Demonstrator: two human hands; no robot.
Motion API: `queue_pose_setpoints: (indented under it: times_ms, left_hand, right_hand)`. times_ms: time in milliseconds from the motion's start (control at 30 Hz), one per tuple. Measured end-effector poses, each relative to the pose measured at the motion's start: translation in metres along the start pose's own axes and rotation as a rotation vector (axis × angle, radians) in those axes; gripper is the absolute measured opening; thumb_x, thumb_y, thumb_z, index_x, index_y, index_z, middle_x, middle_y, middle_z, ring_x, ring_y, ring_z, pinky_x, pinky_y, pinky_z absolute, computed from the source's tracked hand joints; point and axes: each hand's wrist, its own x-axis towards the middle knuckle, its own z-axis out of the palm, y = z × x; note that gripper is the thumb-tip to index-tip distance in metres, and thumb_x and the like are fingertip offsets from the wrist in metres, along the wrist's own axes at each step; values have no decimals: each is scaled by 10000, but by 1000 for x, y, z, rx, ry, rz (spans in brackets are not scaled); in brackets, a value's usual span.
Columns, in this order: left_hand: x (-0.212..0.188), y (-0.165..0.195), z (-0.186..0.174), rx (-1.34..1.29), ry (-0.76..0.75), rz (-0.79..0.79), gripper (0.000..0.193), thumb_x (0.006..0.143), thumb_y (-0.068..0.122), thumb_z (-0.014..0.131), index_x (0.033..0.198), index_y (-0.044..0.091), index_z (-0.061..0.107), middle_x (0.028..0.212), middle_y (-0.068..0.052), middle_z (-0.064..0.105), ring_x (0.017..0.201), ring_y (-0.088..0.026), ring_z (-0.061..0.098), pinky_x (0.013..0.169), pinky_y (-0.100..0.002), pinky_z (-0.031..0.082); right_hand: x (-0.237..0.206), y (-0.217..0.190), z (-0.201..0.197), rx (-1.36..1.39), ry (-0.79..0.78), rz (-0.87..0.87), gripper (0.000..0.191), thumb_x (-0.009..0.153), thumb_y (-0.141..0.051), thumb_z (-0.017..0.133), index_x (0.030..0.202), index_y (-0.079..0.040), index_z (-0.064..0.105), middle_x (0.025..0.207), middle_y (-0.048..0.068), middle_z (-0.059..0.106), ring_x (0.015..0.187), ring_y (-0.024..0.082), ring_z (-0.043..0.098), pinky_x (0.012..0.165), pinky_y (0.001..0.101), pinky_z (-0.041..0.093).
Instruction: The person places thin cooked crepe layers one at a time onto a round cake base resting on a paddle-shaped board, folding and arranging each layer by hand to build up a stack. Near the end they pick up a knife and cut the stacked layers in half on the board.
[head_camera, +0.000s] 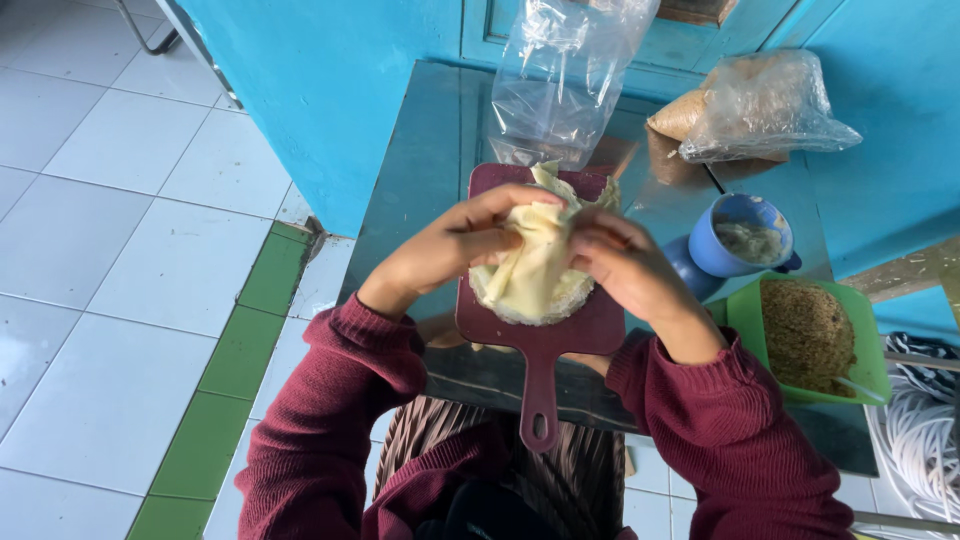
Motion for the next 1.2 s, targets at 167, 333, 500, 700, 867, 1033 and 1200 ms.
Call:
queue_pose_setpoints:
  times_ms: [167, 333, 500, 700, 867, 1033, 1200]
  left_hand:
    - [3, -2, -14, 218, 99, 53, 587, 1019, -61, 526, 1576, 70, 394, 1430, -74, 558, 1297, -142, 538, 1093, -291, 459]
    - [10, -15, -18, 53, 142, -85, 718, 913, -87, 530, 1573, 126, 343, 1431, -50, 512, 1192, -119, 552, 937, -263, 538]
    - [17, -40, -39, 22, 404, -213, 586, 944, 9, 529, 1511, 119, 430, 1387, -40, 579, 1131, -108, 608, 798, -257, 579]
    - [24, -77, -44, 615, 588, -8, 467, 918, 58, 687, 1365, 73, 553, 1165, -81, 726, 921, -116, 718, 729, -288, 606]
    - [20, -75, -37, 531, 607, -52, 428, 892, 57, 689, 1308, 84, 595, 1153, -107, 715, 864, -143, 714, 666, -328, 639]
    - [10, -59, -24, 1031, 604, 242, 449, 870, 89, 777, 1286, 109, 611, 1196, -141, 657, 981, -320, 711, 811, -410, 593]
    - [8, -41, -6, 1089, 739, -127, 550, 862, 250, 793, 1340, 159, 536, 1328, -106, 578, 928, -303, 695, 763, -452, 538]
  right_hand:
    - [5, -5, -10, -51, 341, -107, 105, 1085, -125, 540, 1174, -78, 568, 1039, -8, 612, 923, 83, 628, 724, 286, 556]
    - [22, 5, -16, -142, 437, -185, 125, 1117, -130, 574, 1220, -58, 577, 1038, -19, 589, 907, 27, 570, 703, 186, 482]
    - [36, 17, -30, -250, 398, 68, 175, 1032, -148, 595, 1175, -47, 584, 977, 5, 601, 824, 58, 613, 549, 243, 547]
    - [37, 26, -34, -393, 314, 194, 369, 921, -44, 669, 1269, -30, 547, 995, 89, 632, 671, 138, 667, 542, 297, 584]
    - [28, 15, -30, -365, 303, 209, 532, 881, 13, 677, 1367, -43, 468, 1134, 140, 592, 635, 183, 670, 533, 304, 566]
    - [28, 2, -24, -385, 341, 276, 627, 855, 12, 695, 1391, -90, 386, 1238, 165, 524, 612, 212, 685, 503, 323, 579]
    - [24, -3, -7, -684, 374, 187, 667, 833, -1, 754, 1388, -101, 398, 1250, 136, 523, 616, 166, 594, 481, 286, 500]
